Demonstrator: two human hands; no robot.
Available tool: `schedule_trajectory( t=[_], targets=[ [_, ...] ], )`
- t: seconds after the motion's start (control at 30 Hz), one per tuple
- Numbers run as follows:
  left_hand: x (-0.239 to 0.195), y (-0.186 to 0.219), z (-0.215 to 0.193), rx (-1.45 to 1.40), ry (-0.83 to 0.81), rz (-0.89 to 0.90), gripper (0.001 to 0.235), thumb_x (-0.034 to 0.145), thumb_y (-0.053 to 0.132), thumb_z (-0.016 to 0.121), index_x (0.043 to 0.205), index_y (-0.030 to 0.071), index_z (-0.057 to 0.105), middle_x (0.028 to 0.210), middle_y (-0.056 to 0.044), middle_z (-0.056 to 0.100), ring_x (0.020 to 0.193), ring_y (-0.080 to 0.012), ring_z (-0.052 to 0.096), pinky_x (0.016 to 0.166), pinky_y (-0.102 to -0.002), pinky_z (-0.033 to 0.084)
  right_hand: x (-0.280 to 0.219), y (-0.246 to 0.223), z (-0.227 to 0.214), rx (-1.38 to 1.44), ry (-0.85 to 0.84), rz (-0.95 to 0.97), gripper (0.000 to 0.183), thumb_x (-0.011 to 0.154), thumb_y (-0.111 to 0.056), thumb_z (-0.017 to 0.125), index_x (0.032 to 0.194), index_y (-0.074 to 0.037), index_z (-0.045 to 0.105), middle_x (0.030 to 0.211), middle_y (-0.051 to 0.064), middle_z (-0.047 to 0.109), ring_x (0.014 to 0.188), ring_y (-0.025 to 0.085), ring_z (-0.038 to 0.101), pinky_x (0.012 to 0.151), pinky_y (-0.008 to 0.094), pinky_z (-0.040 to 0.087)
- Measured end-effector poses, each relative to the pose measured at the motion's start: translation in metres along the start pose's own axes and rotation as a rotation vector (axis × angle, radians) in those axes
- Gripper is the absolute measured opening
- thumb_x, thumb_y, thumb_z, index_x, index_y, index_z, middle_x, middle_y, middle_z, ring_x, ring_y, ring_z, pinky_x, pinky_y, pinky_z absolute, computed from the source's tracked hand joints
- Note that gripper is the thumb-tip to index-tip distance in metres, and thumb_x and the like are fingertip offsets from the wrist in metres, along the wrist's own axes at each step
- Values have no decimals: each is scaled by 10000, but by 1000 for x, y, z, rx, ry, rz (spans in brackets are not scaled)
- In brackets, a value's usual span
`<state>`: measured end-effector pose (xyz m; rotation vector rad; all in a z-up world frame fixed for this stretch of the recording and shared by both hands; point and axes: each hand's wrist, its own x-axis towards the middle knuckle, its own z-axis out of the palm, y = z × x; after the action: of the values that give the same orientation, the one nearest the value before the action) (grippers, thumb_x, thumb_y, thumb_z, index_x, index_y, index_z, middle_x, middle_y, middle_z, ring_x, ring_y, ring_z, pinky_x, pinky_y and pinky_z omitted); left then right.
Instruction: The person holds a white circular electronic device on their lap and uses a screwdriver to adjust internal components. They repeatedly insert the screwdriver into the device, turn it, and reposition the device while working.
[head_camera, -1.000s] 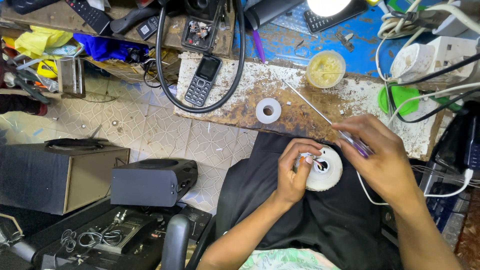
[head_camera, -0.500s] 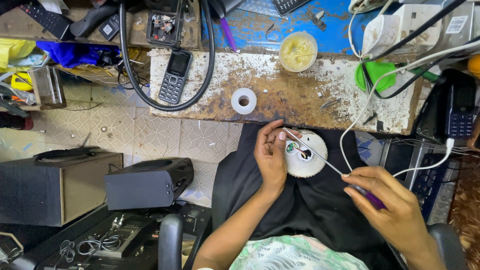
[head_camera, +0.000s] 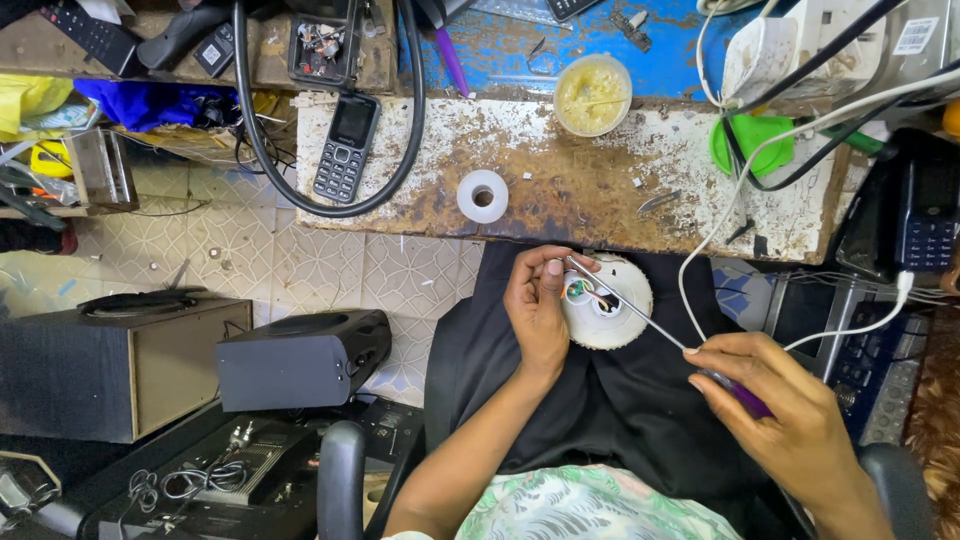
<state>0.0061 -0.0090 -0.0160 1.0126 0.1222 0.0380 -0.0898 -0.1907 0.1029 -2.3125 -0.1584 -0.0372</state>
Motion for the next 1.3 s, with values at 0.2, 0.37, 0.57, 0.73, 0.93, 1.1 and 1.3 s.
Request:
schedule_trajectory(
  t=[0.2,0.37,0.57,0.73,0.93,1.1,1.3],
  targets=[
    [1,-1,-1,-7,-25,13,225,1082,243,569,1110,24,610,935,-150,724,885,-254,733,837,-370,601,3,-2,-1,-4,-21,-14,250,867,-47,730,1115,-21,718,1070,129,691,978,195,711,950,300,559],
    [0,0,-2,16,-31,1,227,1082,260,569,1103,38,612,916,-139,725,883,-243,734,810,-348,593,3,-1,-1,2,-29,-12,253,869,-55,728,1120,-22,720,1070,128,696,981,195,713,941,298,557],
    [1,1,-3,17,-40,-11,214,1080,251,565,1087,42,611,919,-133,724,896,-246,736,833,-355,592,1,-1,-2,-4,-18,-7,266,859,-58,740,1122,-20,723,1070,129,696,972,189,715,941,290,562],
    [1,2,-2,19,-47,-13,230,1082,268,561,1086,43,610,920,-125,723,895,-236,731,823,-347,591,1,1,-1,-6,-20,3,258,869,-75,736,1124,-36,731,1086,110,701,985,176,716,946,282,546],
    [2,3,-3,95,-71,23,232,1083,274,557,1068,54,629,915,-111,716,898,-231,734,822,-345,583,1,2,-7,24,-33,19,254,865,-60,732,1116,-28,737,1067,125,696,975,189,716,888,280,548],
    [3,4,-5,171,-116,54,222,1079,279,570,1061,74,651,947,-96,708,910,-230,741,839,-351,572,-1,5,-18,282,31,340,220,846,-40,726,1058,6,762,1187,111,676,1078,162,697,908,237,610],
    [4,4,-6,139,-121,55,216,1073,264,581,1071,60,655,961,-102,705,916,-244,737,863,-370,586,-2,2,-17,435,278,388,248,847,99,688,1087,87,628,1276,306,600,1147,297,650,675,279,625]
  ],
)
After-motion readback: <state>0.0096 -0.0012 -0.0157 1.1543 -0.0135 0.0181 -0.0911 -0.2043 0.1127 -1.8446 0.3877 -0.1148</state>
